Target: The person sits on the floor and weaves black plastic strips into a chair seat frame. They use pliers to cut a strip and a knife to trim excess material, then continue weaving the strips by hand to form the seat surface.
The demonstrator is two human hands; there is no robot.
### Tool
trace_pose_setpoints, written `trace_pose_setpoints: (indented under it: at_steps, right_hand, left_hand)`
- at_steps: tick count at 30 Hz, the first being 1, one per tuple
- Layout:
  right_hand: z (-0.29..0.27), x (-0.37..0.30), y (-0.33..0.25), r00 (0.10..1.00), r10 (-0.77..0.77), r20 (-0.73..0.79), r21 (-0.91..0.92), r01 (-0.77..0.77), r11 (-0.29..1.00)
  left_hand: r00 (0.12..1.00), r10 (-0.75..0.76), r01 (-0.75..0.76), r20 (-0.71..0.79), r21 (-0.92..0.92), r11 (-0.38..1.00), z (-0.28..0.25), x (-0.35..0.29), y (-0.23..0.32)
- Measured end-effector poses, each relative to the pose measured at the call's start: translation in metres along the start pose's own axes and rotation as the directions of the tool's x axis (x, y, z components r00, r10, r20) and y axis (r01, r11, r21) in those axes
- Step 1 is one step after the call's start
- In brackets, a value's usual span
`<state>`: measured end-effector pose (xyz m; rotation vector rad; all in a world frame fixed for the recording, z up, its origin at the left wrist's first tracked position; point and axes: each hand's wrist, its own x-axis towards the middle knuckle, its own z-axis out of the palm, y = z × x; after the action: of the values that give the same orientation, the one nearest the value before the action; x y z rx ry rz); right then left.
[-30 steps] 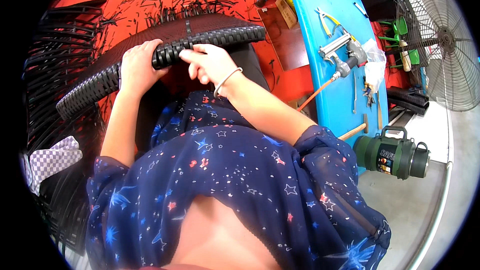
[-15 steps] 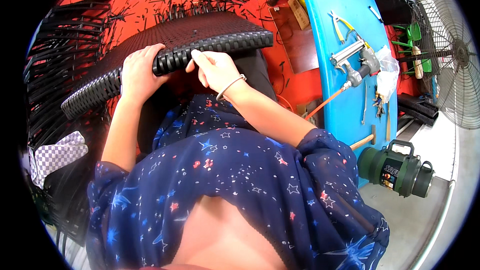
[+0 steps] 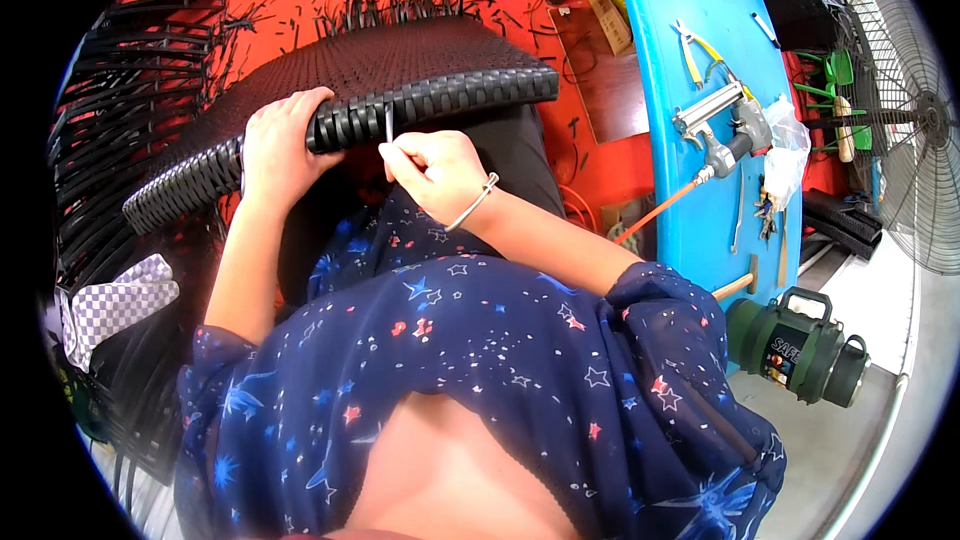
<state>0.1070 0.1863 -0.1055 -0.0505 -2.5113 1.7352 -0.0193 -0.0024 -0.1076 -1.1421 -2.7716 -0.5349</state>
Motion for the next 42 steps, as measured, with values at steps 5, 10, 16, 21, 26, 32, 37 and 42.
trace_pose_setpoints:
  at_steps: [5, 10, 16, 21, 26, 32, 37, 42]
  right_hand:
    - [-0.006, -0.011, -0.004, 0.998, -0.018, -0.061, -0.064, 0.014, 0.998]
    - [-0.027, -0.013, -0.026, 0.976, 0.202, -0.077, 0.146, -0.19, 0.971]
    - [-0.039, -0.008, -0.025, 0.935, 0.351, 0.047, 0.217, -0.353, 0.91]
    - [-0.038, -0.005, -0.021, 0.893, 0.426, 0.144, 0.334, -0.449, 0.829]
    - [-0.034, -0.003, -0.024, 0.903, 0.403, 0.15, 0.442, -0.426, 0.79]
    - [-0.021, -0.009, -0.02, 0.934, 0.351, 0.072, 0.277, -0.357, 0.892]
    - [-0.026, 0.0, -0.018, 0.917, 0.391, 0.073, 0.272, -0.395, 0.877]
    - [-0.044, 0.014, -0.018, 0.852, 0.495, 0.168, 0.441, -0.515, 0.735]
  left_hand:
    - [1.0, -0.004, 0.004, -0.008, -0.008, 1.0, 0.003, 0.0, -0.001]
    - [1.0, -0.009, 0.009, -0.006, -0.009, 1.0, 0.001, 0.0, 0.0]
    - [1.0, 0.002, -0.002, -0.014, -0.017, 1.0, 0.001, 0.001, 0.0]
    - [1.0, -0.002, 0.002, 0.031, 0.014, 1.0, -0.001, 0.004, 0.002]
    - [1.0, 0.001, -0.001, 0.022, 0.002, 1.0, -0.001, 0.003, 0.002]
    - [1.0, 0.016, -0.016, -0.004, 0.01, 1.0, 0.003, 0.001, 0.0]
    - [1.0, -0.002, 0.001, 0.018, 0.015, 1.0, 0.0, 0.002, 0.003]
    - [0.999, -0.011, 0.01, 0.04, 0.015, 1.0, 0.001, 0.002, 0.003]
